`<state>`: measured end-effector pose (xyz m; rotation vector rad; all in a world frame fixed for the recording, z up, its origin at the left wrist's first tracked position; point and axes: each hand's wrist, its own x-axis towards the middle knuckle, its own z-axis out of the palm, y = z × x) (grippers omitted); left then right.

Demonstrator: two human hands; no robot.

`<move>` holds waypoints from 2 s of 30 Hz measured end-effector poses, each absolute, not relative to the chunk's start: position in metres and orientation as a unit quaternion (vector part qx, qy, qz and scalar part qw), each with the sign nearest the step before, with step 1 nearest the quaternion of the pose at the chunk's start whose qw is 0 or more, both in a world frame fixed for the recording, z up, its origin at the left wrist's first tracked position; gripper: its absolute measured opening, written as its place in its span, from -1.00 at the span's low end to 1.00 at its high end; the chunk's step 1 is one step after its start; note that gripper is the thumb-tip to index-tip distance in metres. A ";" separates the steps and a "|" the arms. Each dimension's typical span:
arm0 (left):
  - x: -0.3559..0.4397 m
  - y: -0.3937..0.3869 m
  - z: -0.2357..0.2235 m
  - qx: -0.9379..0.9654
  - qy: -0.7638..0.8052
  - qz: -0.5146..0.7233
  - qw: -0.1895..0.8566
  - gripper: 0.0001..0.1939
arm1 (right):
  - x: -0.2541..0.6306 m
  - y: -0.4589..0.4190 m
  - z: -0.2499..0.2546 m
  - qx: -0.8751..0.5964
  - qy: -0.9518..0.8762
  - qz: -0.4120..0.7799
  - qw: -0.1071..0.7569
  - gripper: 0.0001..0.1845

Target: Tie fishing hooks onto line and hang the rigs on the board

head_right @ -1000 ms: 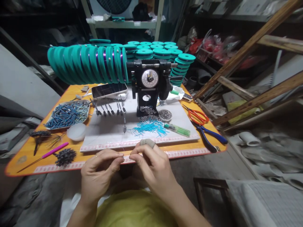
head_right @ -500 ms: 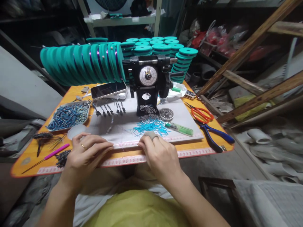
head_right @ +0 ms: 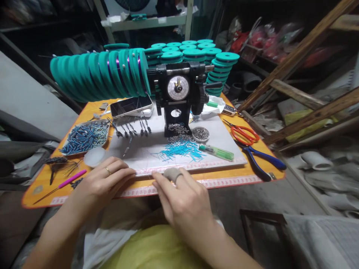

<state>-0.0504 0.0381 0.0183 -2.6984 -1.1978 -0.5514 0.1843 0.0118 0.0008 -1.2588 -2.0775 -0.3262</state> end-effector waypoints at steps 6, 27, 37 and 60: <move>-0.046 0.039 0.021 -0.899 -0.392 -0.183 0.072 -0.87 | 0.171 0.010 -0.009 -0.489 -0.804 -0.162 0.297 -0.63; -0.043 0.038 0.017 -0.895 -0.408 -0.178 0.029 -0.85 | 0.212 0.002 -0.014 -0.533 -0.782 -0.205 0.249 -0.59; -0.040 0.039 0.022 -0.893 -0.410 -0.180 0.054 -0.90 | 0.212 0.002 -0.015 -0.524 -0.788 -0.190 0.262 -0.58; -0.047 0.039 0.023 -0.901 -0.403 -0.154 0.049 -0.85 | 0.211 0.003 -0.013 -0.516 -0.791 -0.198 0.264 -0.59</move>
